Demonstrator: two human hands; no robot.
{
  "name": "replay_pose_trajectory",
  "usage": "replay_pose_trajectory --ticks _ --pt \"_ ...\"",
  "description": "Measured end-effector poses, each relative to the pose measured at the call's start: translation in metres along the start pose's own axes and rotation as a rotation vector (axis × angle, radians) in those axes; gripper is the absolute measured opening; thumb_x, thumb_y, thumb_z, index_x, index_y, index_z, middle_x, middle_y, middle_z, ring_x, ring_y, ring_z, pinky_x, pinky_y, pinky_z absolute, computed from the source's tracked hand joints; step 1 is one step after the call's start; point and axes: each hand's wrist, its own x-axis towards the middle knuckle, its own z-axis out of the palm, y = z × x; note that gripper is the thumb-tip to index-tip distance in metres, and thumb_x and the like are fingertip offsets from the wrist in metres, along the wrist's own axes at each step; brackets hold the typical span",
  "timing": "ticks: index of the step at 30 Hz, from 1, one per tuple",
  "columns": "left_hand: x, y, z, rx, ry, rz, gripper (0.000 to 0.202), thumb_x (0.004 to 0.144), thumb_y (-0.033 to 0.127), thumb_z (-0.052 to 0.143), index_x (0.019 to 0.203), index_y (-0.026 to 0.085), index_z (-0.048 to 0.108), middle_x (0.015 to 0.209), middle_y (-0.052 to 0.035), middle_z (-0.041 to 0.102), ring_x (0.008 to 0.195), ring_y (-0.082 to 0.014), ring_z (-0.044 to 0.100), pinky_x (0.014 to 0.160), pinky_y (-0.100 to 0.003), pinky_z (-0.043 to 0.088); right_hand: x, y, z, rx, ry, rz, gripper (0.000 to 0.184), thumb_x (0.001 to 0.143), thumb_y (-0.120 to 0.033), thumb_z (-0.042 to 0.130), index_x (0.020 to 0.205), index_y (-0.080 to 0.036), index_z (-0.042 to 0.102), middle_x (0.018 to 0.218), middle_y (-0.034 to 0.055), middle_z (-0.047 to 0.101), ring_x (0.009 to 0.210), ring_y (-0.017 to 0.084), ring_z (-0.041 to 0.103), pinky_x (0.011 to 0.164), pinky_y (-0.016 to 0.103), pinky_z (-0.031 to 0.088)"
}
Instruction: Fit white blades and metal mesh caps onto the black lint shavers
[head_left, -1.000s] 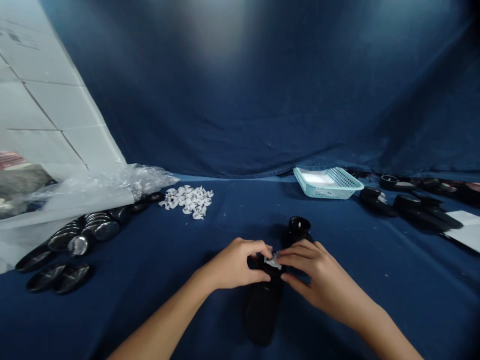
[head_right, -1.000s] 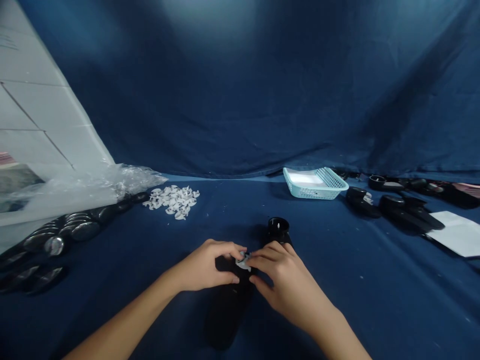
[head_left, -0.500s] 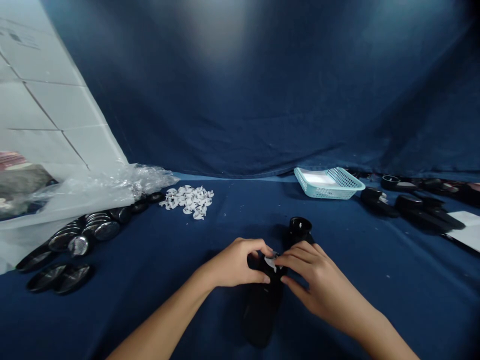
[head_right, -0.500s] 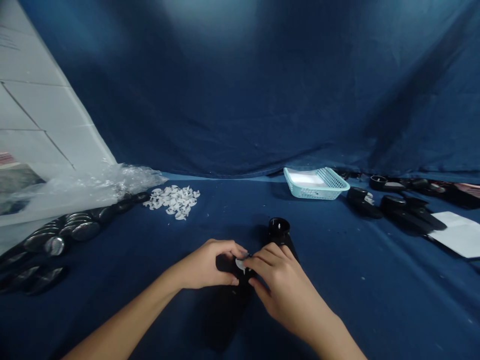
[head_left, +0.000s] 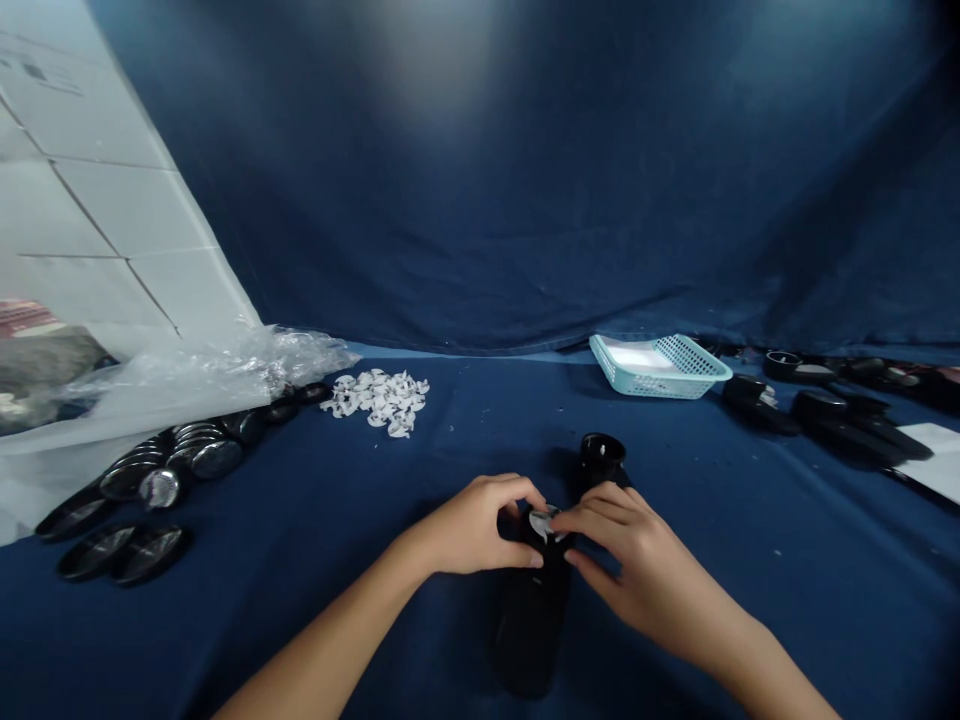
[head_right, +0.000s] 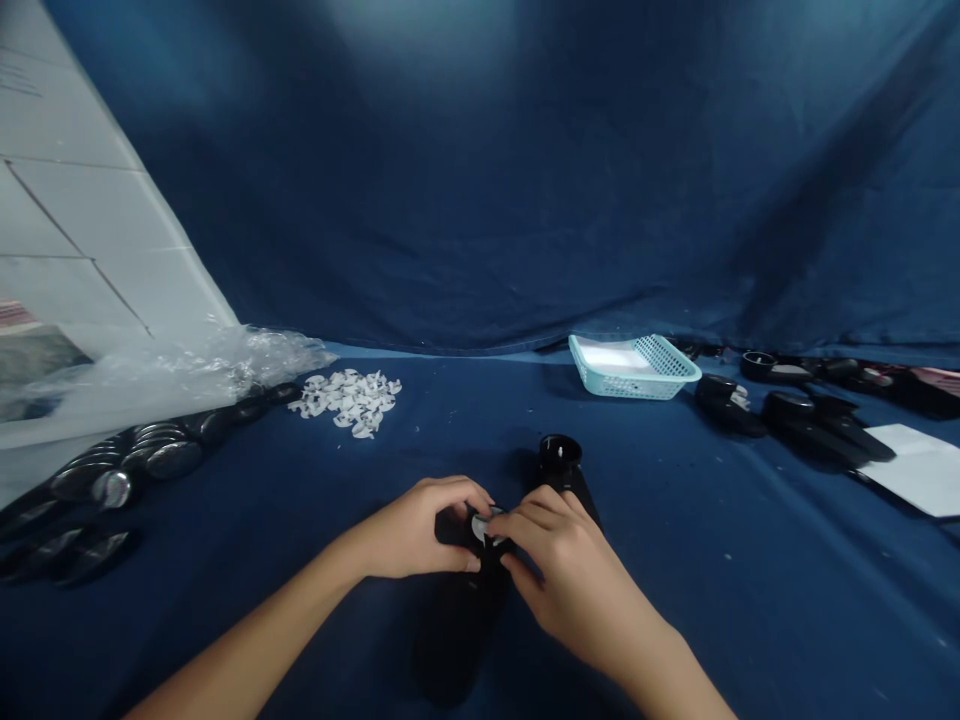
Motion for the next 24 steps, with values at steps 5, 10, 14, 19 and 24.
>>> replay_pose_trajectory --ticks 5,10,14,19,24 --pt "-0.001 0.004 0.001 0.107 0.034 0.005 0.040 0.066 0.031 0.081 0.101 0.026 0.062 0.102 -0.0002 0.058 0.088 -0.0173 0.056 0.076 -0.029 0.045 -0.001 0.003 -0.003 -0.003 -0.017 -0.001 0.050 0.081 -0.003 0.056 0.121 -0.033 0.055 0.107 -0.0016 0.064 0.104 0.020 0.051 0.092 0.039 0.040" --pt "-0.001 0.006 0.003 0.123 0.037 0.041 0.047 0.067 0.029 0.081 0.109 0.028 0.060 0.108 -0.0004 0.057 0.095 -0.0188 0.057 0.084 -0.032 0.046 -0.002 -0.004 -0.005 0.028 -0.050 -0.041 0.060 0.081 -0.001 0.050 0.130 -0.035 0.050 0.114 -0.0004 0.062 0.111 0.020 0.049 0.095 0.040 0.039" --pt "-0.002 0.009 0.006 0.073 0.042 0.017 0.068 0.067 0.027 0.079 0.129 0.032 0.049 0.119 -0.0025 0.057 0.102 -0.0210 0.058 0.089 -0.035 0.047 0.000 -0.012 -0.001 -0.009 -0.053 -0.111 0.052 0.090 -0.011 0.047 0.136 -0.034 0.044 0.124 -0.0012 0.060 0.124 0.022 0.040 0.103 0.044 0.032" --pt "-0.003 0.012 0.008 0.052 0.088 -0.067 0.086 0.065 0.028 0.080 0.139 0.036 0.038 0.136 -0.0043 0.050 0.120 -0.0275 0.050 0.098 -0.042 0.043 0.006 -0.011 0.007 -0.035 0.014 -0.024 0.038 0.097 -0.021 0.040 0.134 -0.028 0.046 0.129 0.0022 0.058 0.123 0.024 0.041 0.103 0.046 0.032" --pt "-0.002 0.009 0.007 0.017 0.081 -0.082 0.089 0.062 0.025 0.082 0.139 0.037 0.038 0.118 -0.0042 0.058 0.101 -0.0231 0.058 0.089 -0.040 0.049 0.004 -0.003 0.006 -0.003 0.113 0.025 0.039 0.096 -0.017 0.041 0.132 -0.029 0.045 0.112 0.0024 0.064 0.109 0.021 0.050 0.098 0.045 0.034"
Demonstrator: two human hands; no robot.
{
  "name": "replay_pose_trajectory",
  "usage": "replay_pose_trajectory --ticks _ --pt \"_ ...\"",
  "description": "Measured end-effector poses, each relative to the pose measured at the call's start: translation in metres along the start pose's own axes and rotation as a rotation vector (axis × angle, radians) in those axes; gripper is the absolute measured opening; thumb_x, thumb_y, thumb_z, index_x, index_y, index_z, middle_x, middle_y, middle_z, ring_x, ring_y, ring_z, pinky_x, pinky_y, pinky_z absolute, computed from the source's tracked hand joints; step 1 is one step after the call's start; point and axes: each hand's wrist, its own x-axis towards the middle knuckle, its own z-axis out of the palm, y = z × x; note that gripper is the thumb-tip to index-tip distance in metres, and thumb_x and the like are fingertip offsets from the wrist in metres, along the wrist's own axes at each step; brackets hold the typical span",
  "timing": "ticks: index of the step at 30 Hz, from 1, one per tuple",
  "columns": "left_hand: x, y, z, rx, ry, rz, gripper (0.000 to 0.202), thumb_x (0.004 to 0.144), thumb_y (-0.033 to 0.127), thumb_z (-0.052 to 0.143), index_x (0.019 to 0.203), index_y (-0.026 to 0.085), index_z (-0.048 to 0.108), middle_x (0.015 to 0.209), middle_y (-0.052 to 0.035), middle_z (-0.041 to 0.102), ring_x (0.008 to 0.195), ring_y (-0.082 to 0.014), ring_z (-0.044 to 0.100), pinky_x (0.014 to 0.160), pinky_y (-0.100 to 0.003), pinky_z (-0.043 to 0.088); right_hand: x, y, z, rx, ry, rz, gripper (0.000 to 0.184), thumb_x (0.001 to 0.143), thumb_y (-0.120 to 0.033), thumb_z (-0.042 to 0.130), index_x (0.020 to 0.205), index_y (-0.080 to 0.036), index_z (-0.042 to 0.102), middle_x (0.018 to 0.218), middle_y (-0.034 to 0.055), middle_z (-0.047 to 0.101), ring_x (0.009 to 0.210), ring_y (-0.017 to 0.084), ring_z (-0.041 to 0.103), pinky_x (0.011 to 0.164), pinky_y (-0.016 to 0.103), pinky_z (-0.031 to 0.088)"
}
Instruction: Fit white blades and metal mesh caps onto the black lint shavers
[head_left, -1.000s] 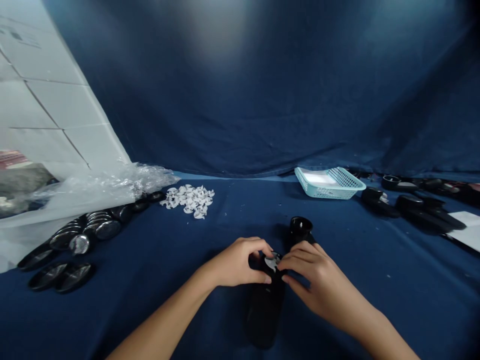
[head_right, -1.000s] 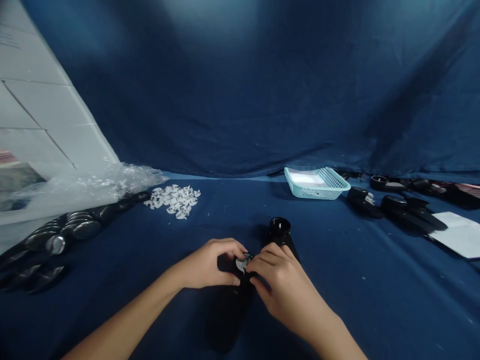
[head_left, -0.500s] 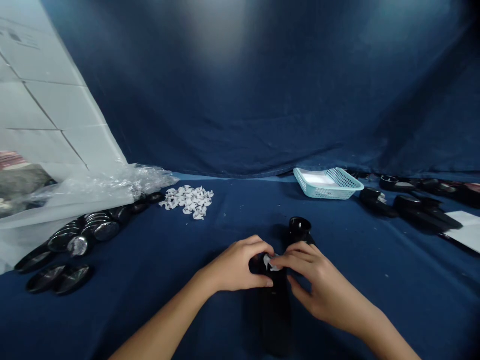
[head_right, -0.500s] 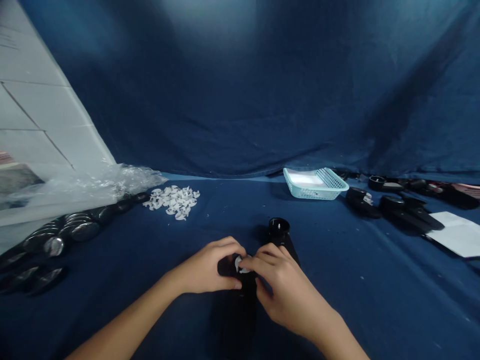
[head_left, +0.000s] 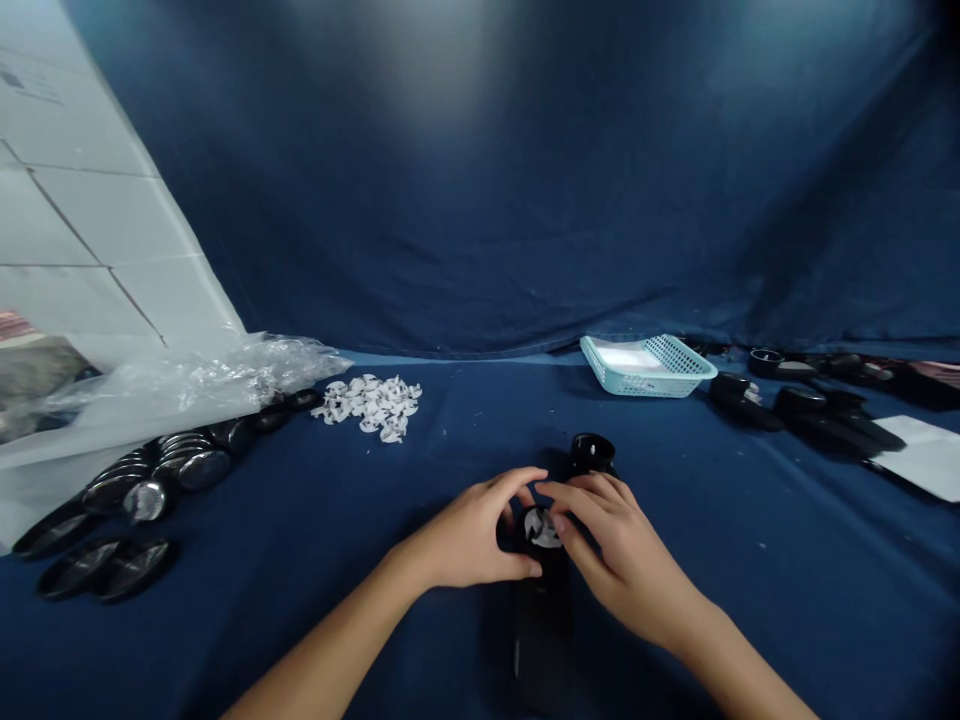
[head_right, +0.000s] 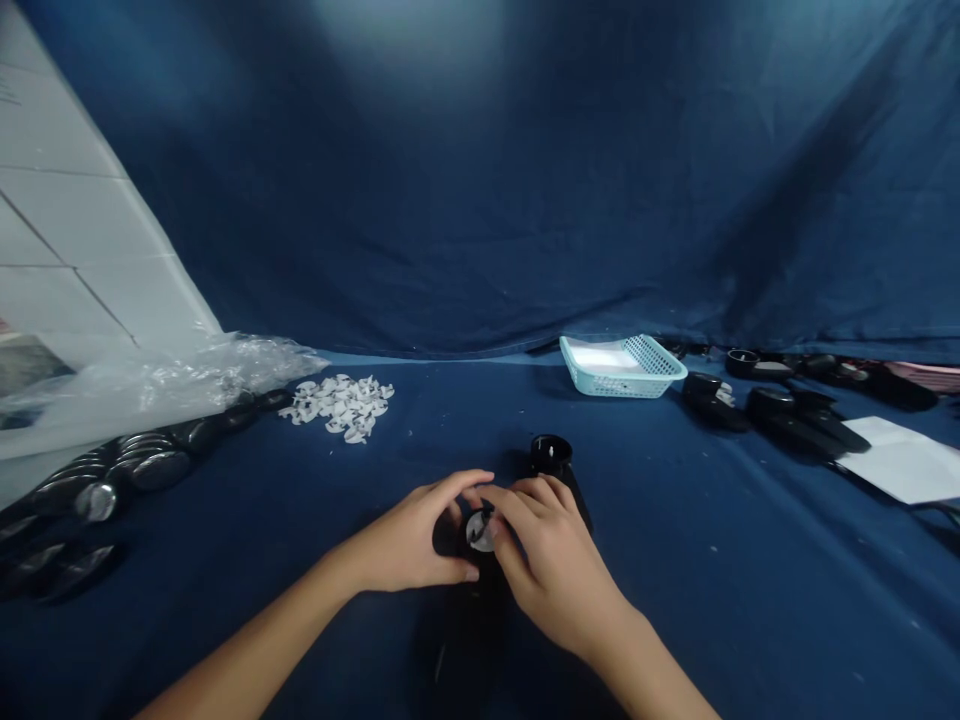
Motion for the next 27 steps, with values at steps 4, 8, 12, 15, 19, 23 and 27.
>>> replay_pose_trajectory --ticks 4,8,12,15,19,23,27 --pt "0.000 0.000 -0.001 -0.001 -0.008 0.010 0.091 0.062 0.026 0.082 0.140 0.036 0.037 0.117 -0.0043 0.059 0.102 -0.0235 0.058 0.089 -0.041 0.049 -0.002 0.000 -0.003 0.038 0.026 -0.047 0.038 0.095 -0.016 0.042 0.130 -0.029 0.046 0.108 0.0006 0.066 0.104 0.020 0.052 0.096 0.044 0.034" --pt "-0.001 0.001 0.000 0.011 0.008 0.047 0.089 0.064 0.027 0.080 0.141 0.034 0.035 0.121 -0.0062 0.058 0.104 -0.0249 0.058 0.091 -0.042 0.048 -0.001 -0.003 -0.003 0.051 -0.047 -0.098 0.034 0.097 -0.020 0.041 0.130 -0.029 0.047 0.118 -0.0004 0.064 0.113 0.021 0.048 0.098 0.043 0.033" --pt "0.003 -0.002 0.008 0.062 0.109 0.100 0.083 0.069 0.023 0.073 0.142 0.029 0.033 0.127 -0.0082 0.055 0.112 -0.0251 0.055 0.095 -0.041 0.046 0.003 0.000 0.002 -0.026 -0.073 -0.109 0.042 0.099 -0.028 0.041 0.140 -0.030 0.037 0.126 -0.0009 0.061 0.123 0.023 0.040 0.104 0.046 0.028" --pt "0.010 -0.009 0.014 0.101 0.215 0.108 0.079 0.073 0.025 0.069 0.143 0.025 0.031 0.132 -0.0107 0.051 0.118 -0.0260 0.052 0.100 -0.042 0.043 0.009 0.006 0.009 -0.068 -0.033 -0.105 0.041 0.099 -0.030 0.039 0.140 -0.028 0.038 0.130 0.0001 0.059 0.124 0.024 0.039 0.105 0.048 0.027" --pt "0.019 -0.016 0.020 0.098 0.276 0.087 0.082 0.073 0.023 0.066 0.145 0.022 0.026 0.129 -0.0115 0.053 0.116 -0.0269 0.054 0.098 -0.041 0.045 0.020 0.013 0.017 -0.095 0.007 -0.054 0.041 0.099 -0.033 0.038 0.140 -0.028 0.039 0.126 0.0014 0.061 0.125 0.026 0.039 0.108 0.052 0.022" --pt "0.020 -0.017 0.023 0.065 0.293 0.069 0.092 0.069 0.023 0.070 0.147 0.028 0.021 0.122 -0.0063 0.056 0.104 -0.0231 0.059 0.093 -0.038 0.048 0.024 0.019 0.018 -0.072 0.088 -0.011 0.036 0.100 -0.032 0.034 0.134 -0.028 0.045 0.123 0.0011 0.063 0.122 0.025 0.043 0.109 0.053 0.021" --pt "0.017 -0.016 0.022 0.045 0.294 0.029 0.100 0.067 0.021 0.073 0.147 0.033 0.016 0.114 -0.0018 0.058 0.090 -0.0181 0.060 0.086 -0.035 0.050 0.016 0.024 0.012 0.042 0.170 0.043 0.035 0.100 -0.033 0.031 0.131 -0.027 0.048 0.119 0.0028 0.064 0.114 0.023 0.049 0.104 0.048 0.031"
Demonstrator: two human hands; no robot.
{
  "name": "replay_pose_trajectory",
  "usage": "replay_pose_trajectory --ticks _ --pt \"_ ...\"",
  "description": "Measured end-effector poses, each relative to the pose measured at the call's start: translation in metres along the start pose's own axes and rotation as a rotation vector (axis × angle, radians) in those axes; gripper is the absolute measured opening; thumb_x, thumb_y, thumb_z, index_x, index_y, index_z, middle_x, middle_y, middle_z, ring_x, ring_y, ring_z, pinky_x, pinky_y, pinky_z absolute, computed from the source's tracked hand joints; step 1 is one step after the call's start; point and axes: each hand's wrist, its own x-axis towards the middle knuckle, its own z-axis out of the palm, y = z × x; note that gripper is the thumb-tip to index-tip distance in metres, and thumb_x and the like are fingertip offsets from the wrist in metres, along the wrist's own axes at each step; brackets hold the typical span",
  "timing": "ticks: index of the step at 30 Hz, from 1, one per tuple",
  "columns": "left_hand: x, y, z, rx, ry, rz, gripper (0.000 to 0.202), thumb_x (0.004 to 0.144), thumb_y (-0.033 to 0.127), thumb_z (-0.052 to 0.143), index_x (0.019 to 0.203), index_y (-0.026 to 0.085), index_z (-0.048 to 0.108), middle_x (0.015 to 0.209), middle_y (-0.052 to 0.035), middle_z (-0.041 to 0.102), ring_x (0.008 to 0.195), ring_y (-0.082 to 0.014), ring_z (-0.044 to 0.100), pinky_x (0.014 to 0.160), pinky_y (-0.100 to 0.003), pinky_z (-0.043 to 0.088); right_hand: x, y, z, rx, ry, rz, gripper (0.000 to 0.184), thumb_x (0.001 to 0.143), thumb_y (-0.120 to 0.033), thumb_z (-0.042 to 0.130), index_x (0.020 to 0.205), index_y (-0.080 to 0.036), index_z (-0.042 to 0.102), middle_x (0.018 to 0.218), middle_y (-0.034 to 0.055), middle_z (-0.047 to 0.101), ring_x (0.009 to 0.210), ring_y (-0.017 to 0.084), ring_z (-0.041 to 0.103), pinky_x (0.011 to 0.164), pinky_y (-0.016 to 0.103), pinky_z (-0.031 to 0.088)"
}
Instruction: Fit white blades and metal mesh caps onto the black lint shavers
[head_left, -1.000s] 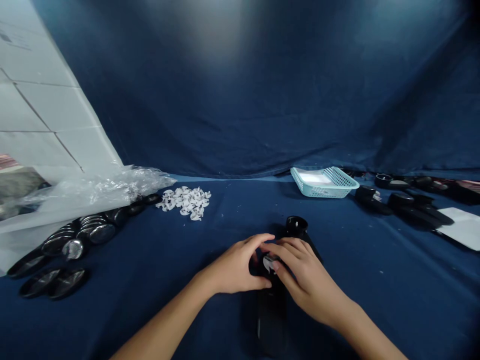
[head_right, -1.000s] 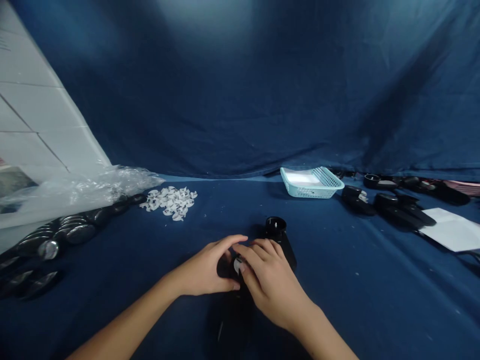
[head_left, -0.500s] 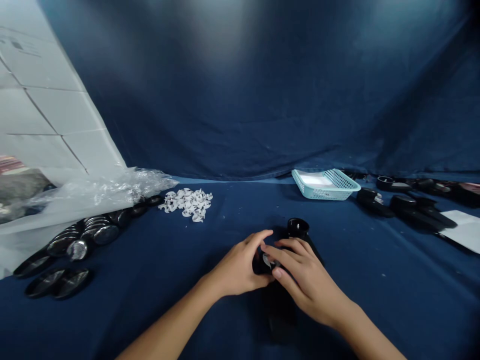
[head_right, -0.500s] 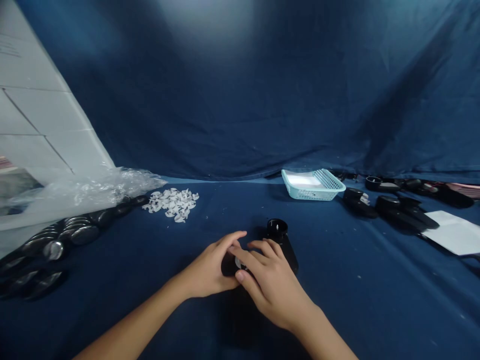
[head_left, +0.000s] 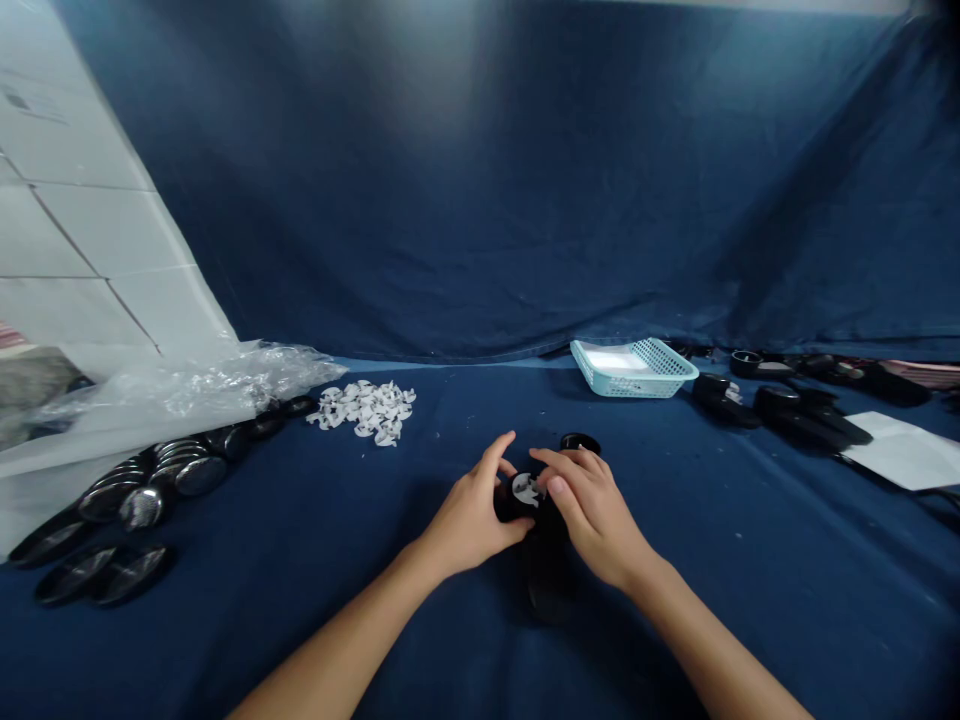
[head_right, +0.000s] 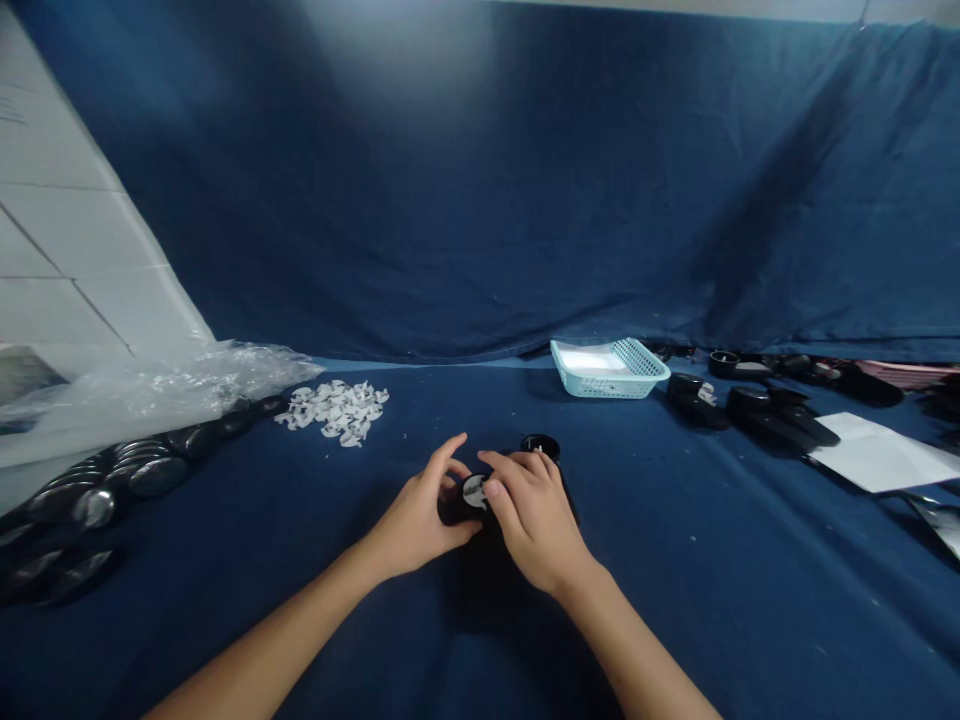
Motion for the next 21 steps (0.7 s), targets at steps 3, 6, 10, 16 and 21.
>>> replay_pose_trajectory --ticks 3,6,10,16,21 --pt "-0.001 0.001 -0.002 -0.018 -0.007 -0.007 0.101 0.067 0.023 0.074 0.148 0.033 0.014 0.114 -0.0021 0.058 0.089 -0.0180 0.059 0.085 -0.034 0.050 -0.007 -0.003 -0.004 0.053 0.011 -0.009 0.035 0.100 -0.033 0.031 0.128 -0.028 0.051 0.120 0.0032 0.063 0.114 0.022 0.050 0.101 0.046 0.035" --pt "-0.001 0.002 -0.003 -0.016 -0.009 0.007 0.097 0.069 0.025 0.072 0.148 0.030 0.016 0.118 -0.0043 0.057 0.093 -0.0186 0.059 0.087 -0.035 0.049 -0.008 -0.010 -0.003 0.044 -0.037 -0.080 0.035 0.100 -0.031 0.033 0.129 -0.028 0.051 0.119 0.0037 0.064 0.115 0.023 0.049 0.101 0.047 0.035" --pt "0.001 0.004 -0.002 0.022 -0.010 0.028 0.094 0.071 0.028 0.070 0.148 0.028 0.016 0.120 -0.0068 0.056 0.096 -0.0204 0.059 0.087 -0.036 0.049 0.000 -0.012 0.005 -0.006 -0.072 -0.110 0.038 0.099 -0.031 0.035 0.135 -0.027 0.046 0.118 0.0048 0.064 0.119 0.025 0.047 0.106 0.054 0.028" --pt "0.003 0.003 0.002 0.024 -0.013 0.000 0.098 0.068 0.024 0.072 0.148 0.031 0.015 0.113 -0.0032 0.058 0.089 -0.0175 0.059 0.084 -0.034 0.049 0.002 0.003 0.006 0.119 0.067 0.075 0.038 0.100 -0.036 0.030 0.125 -0.022 0.054 0.106 0.0067 0.067 0.106 0.024 0.055 0.099 0.048 0.037" --pt "0.003 0.003 0.001 0.022 -0.013 -0.001 0.098 0.068 0.024 0.073 0.148 0.031 0.015 0.116 -0.0034 0.057 0.090 -0.0179 0.060 0.084 -0.034 0.049 -0.004 0.000 0.003 0.218 0.096 0.105 0.039 0.101 -0.039 0.026 0.117 -0.024 0.058 0.101 0.0045 0.068 0.107 0.023 0.056 0.098 0.044 0.037"
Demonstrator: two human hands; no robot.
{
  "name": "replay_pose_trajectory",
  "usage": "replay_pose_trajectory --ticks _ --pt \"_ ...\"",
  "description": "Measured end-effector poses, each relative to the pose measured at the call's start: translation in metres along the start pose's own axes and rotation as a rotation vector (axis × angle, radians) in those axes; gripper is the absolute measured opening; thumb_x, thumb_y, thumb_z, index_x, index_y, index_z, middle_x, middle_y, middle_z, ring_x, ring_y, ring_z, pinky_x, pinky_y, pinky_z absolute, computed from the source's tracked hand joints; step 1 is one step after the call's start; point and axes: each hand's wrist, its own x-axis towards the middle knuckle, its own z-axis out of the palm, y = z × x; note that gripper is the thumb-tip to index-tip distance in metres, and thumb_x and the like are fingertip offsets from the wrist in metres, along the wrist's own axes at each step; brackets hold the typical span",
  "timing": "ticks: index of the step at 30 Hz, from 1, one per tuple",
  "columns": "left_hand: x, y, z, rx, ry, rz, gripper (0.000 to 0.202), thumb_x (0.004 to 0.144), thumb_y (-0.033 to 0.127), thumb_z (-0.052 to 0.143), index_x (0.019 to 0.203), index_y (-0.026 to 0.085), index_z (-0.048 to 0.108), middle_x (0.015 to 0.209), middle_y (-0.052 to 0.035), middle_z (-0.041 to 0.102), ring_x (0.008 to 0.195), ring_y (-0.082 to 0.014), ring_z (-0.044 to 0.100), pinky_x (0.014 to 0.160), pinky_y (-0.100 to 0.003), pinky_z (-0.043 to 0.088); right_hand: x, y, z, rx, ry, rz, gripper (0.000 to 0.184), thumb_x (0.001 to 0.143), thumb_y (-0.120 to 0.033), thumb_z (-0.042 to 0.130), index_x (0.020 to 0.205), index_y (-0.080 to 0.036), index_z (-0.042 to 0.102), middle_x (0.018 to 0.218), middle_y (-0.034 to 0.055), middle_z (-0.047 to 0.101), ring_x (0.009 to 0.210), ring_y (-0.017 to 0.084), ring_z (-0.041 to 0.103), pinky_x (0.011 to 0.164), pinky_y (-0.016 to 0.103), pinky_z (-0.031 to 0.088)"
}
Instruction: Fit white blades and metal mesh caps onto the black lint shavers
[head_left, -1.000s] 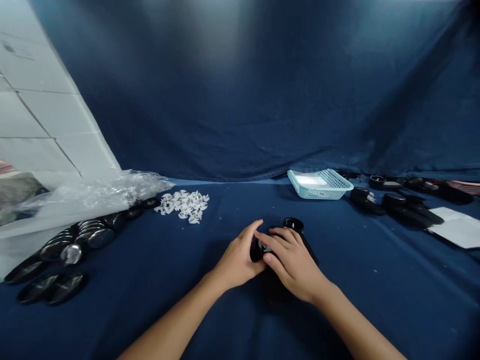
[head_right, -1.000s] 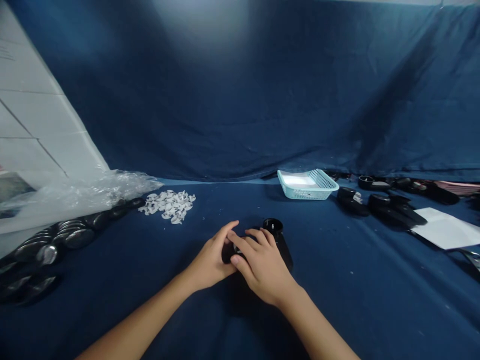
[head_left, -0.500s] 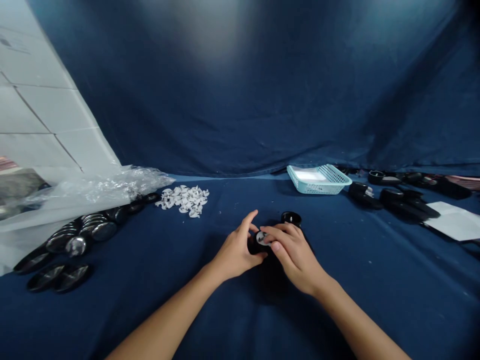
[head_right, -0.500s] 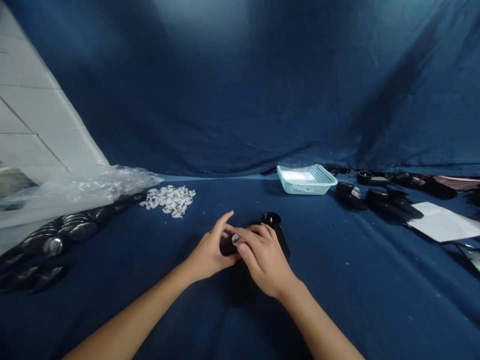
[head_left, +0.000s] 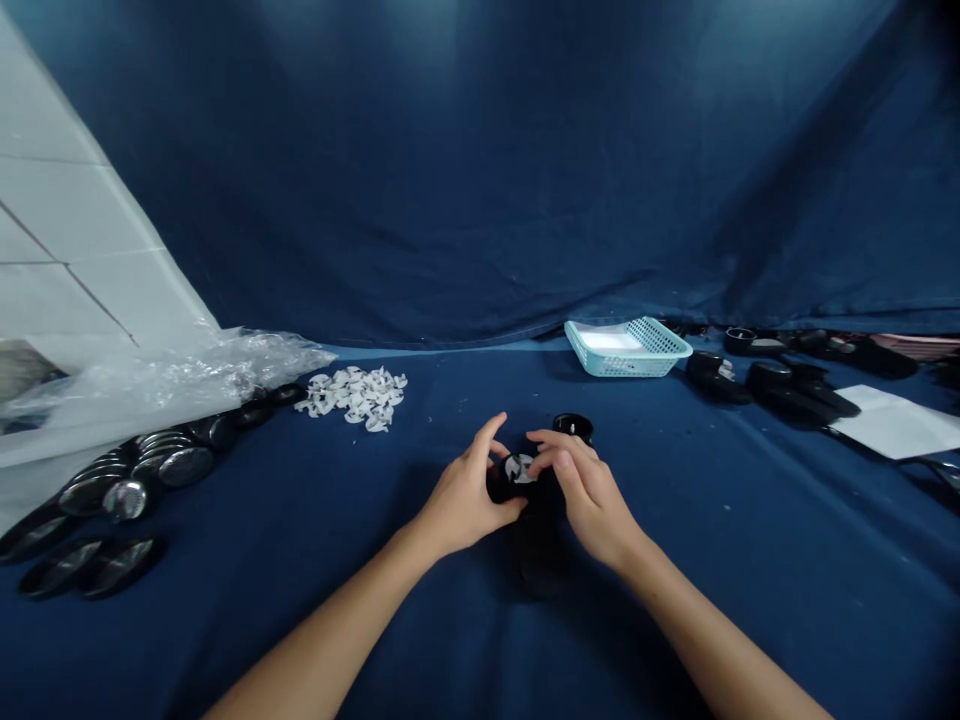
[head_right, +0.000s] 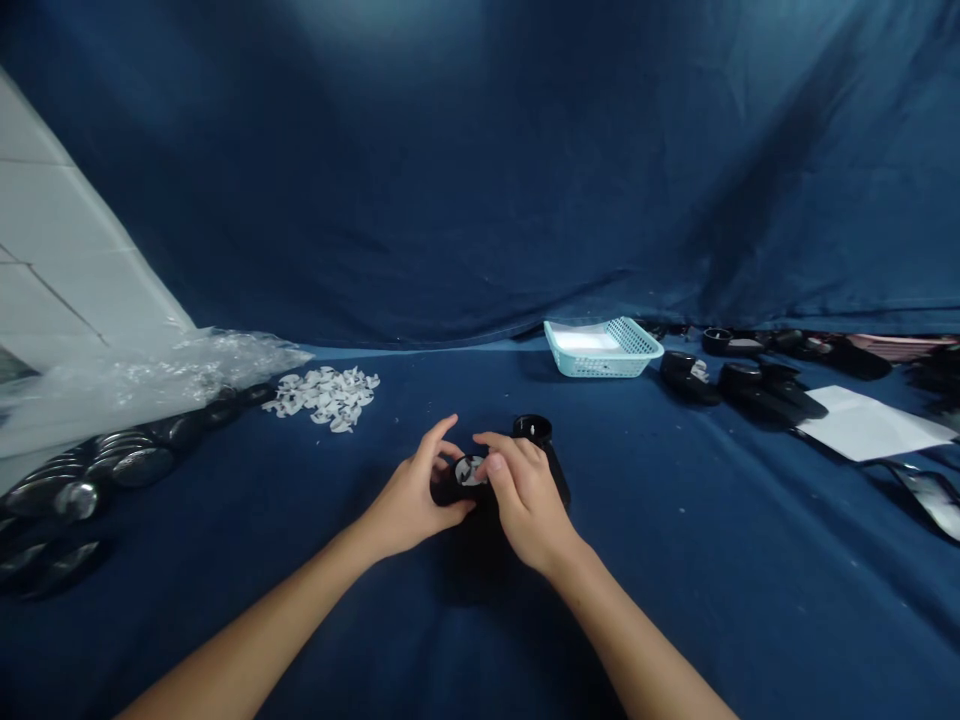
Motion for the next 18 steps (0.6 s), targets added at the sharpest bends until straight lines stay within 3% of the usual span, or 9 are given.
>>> replay_pose_trajectory --ticks 5,8,14,18 --pt "-0.001 0.000 0.000 -0.003 0.012 0.031 0.097 0.069 0.024 0.072 0.148 0.029 0.016 0.119 -0.0053 0.056 0.094 -0.0192 0.060 0.086 -0.035 0.049 0.004 -0.006 0.007 -0.164 -0.113 -0.154 0.035 0.100 -0.032 0.031 0.129 -0.027 0.050 0.115 0.0032 0.065 0.116 0.024 0.049 0.108 0.052 0.025" --pt "-0.002 -0.001 0.001 -0.011 0.017 0.035 0.098 0.068 0.023 0.072 0.148 0.029 0.016 0.118 -0.0051 0.057 0.095 -0.0199 0.061 0.088 -0.036 0.048 0.006 -0.002 0.010 -0.214 -0.114 -0.150 0.036 0.099 -0.034 0.032 0.129 -0.024 0.050 0.116 0.0058 0.064 0.117 0.026 0.048 0.106 0.055 0.026" --pt "-0.005 -0.003 0.000 -0.001 -0.018 -0.017 0.107 0.061 0.028 0.078 0.148 0.031 0.014 0.117 -0.0038 0.057 0.092 -0.0206 0.061 0.085 -0.036 0.049 0.001 0.014 0.015 -0.051 -0.049 -0.022 0.038 0.099 -0.039 0.029 0.124 -0.025 0.053 0.109 0.0068 0.063 0.105 0.025 0.053 0.095 0.050 0.038" --pt "-0.009 -0.003 -0.002 -0.044 -0.048 -0.047 0.112 0.060 0.031 0.081 0.149 0.031 0.013 0.120 -0.0064 0.057 0.091 -0.0211 0.061 0.084 -0.036 0.049 -0.006 0.014 0.023 0.172 0.022 0.133 0.041 0.099 -0.046 0.028 0.094 -0.023 0.061 0.120 0.0062 0.059 0.113 0.025 0.052 0.101 0.048 0.034"
